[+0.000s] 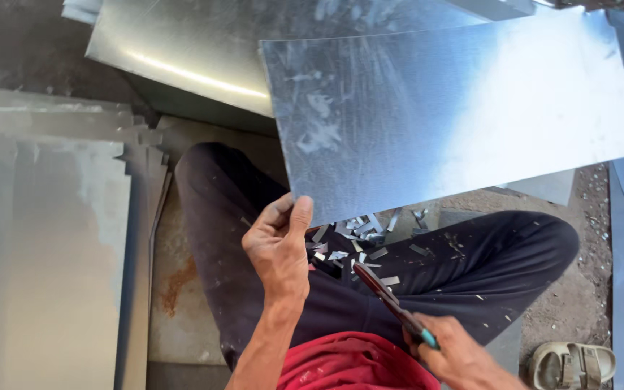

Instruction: The person cuts small rectangular notches and strips from the edges of several large metal sheets using handheld shears.

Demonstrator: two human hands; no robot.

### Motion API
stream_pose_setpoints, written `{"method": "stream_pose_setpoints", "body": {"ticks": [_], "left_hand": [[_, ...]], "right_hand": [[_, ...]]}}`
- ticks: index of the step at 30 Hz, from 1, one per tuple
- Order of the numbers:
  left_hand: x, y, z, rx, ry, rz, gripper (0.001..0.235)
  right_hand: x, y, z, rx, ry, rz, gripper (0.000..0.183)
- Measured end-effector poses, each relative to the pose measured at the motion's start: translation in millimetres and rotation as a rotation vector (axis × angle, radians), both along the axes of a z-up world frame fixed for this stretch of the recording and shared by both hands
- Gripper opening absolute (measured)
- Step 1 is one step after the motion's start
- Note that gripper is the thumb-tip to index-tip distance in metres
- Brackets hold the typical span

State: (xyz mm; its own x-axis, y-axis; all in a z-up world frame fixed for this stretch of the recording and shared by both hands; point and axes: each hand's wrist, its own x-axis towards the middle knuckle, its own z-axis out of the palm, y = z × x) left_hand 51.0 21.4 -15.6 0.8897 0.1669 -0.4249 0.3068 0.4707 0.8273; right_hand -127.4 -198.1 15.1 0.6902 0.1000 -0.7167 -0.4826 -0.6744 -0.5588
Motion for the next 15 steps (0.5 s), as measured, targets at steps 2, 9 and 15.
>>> {"method": "stream_pose_setpoints", "body": {"ticks": [2,9,15], "left_hand": [[-6,14,6,-0.044,0.043,0.017,0.023],[-29,26,10,-0.035,0.118,-0.025,0.023],[-28,23,2,-0.073,-0.014,0.025,0.025]], "right_hand": [[27,0,23,0.063,-0.02,0.137,0.026],[111,5,37,0.06,0.323,0.191,0.047],[144,1,30,0.007,0.296,0.354,0.056]]}}
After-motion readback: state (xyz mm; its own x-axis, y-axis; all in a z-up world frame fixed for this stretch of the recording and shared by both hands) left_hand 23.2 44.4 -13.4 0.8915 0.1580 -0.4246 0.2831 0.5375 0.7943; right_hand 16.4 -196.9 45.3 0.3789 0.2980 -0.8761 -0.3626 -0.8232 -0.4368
